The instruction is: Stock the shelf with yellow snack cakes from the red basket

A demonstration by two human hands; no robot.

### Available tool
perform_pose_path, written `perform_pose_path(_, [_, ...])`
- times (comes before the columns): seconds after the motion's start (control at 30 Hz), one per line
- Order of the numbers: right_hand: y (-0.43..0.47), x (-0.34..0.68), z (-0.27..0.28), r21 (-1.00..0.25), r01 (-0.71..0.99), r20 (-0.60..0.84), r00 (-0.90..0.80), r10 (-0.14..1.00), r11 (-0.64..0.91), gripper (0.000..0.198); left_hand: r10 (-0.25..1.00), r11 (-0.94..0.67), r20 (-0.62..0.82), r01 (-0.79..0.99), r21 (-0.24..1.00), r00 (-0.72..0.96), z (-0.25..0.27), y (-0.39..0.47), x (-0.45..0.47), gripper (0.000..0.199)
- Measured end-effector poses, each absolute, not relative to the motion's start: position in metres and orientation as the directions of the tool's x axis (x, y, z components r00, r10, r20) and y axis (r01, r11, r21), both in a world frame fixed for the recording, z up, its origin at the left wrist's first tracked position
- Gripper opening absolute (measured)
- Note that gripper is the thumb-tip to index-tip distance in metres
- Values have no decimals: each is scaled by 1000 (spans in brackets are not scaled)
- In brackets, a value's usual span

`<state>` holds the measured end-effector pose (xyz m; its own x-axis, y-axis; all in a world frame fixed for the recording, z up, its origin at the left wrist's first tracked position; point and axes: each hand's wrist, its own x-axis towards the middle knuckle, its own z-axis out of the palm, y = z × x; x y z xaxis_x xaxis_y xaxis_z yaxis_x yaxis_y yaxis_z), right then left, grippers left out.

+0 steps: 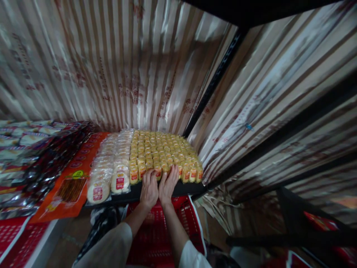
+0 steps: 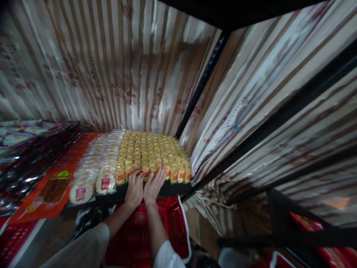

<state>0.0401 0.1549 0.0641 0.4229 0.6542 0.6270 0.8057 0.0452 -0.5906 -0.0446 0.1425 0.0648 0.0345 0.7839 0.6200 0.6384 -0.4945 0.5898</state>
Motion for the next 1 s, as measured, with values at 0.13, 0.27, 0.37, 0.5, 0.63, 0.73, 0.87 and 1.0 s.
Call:
perform_pose_path(0.13, [159, 43, 57, -562, 827, 632, 414, 655, 19, 58, 753, -552, 654, 613, 565, 75, 76, 139, -47, 31])
perform_pose_path(0.27, [158, 39, 58, -523, 852, 612, 378, 694, -3, 62, 752, -549, 651, 645, 531, 104, 111, 150, -57, 31])
perform_pose_path(0.37, [156, 32, 65, -505, 863, 601, 375, 706, -28, 66, 785, -524, 588, 717, 459, 197, 141, 176, -69, 40])
perform_pose_path(0.5, [154, 28, 70, -449, 893, 608, 317, 728, -13, 74, 882, -423, 384, 820, 386, 273, 159, 221, -81, 48])
perform_pose_path(0.63, [154, 30, 70, -473, 880, 600, 352, 719, -36, 77, 910, -414, 171, 851, 324, 378, 155, 261, -79, 55])
perform_pose_path(0.73, [155, 31, 68, -472, 880, 593, 359, 721, -50, 75, 901, -419, 29, 849, 323, 433, 148, 280, -73, 57])
perform_pose_path(0.87, [156, 31, 66, -457, 886, 576, 358, 735, -74, 73, 887, -416, -64, 853, 314, 456, 142, 288, -65, 62])
perform_pose_path(1.0, [158, 29, 66, -455, 885, 564, 371, 737, -98, 72, 875, -438, -73, 848, 299, 478, 143, 280, -61, 66])
